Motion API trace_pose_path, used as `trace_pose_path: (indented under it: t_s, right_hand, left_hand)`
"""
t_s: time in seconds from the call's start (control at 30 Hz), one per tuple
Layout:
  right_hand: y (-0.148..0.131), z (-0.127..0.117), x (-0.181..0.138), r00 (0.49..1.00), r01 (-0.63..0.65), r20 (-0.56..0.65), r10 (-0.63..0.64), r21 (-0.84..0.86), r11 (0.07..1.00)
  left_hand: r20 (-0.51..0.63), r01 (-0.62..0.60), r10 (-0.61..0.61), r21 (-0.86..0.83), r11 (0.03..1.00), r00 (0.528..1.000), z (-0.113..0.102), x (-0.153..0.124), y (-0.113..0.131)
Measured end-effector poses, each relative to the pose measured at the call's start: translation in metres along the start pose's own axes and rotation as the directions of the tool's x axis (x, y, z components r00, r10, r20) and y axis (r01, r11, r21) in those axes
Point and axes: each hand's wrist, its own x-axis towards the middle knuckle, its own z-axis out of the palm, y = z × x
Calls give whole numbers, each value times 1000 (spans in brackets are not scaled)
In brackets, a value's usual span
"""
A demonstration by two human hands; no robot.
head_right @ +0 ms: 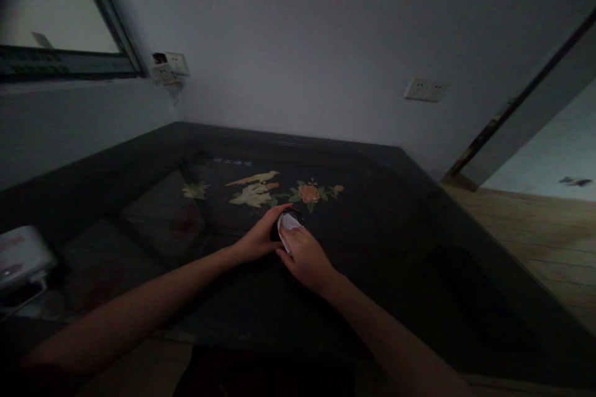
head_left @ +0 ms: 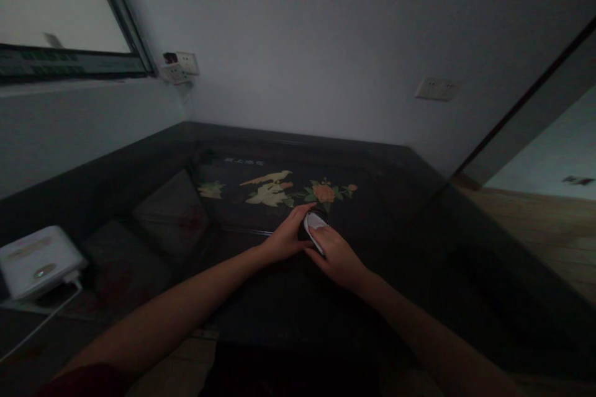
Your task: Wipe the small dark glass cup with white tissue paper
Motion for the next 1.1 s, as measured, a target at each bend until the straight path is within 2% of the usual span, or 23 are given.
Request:
trace_pose_path:
  t_s: [0.17,0.33,1.1]
  right_hand:
    - [2,-3,2,996,87,21,-85,-184,979]
    - [2,-5,2,995,101,46,-92,-286,953]
    - [7,-3,0,996,85,-4,-87,-174,981]
  left_hand:
    - [7,3,-3,-7,1000,1000,0,1,1]
    - [14,-4,4,1,1000,1000,0,1,0]
    - [7,19,-19,7,1000,1000,1,0,-2]
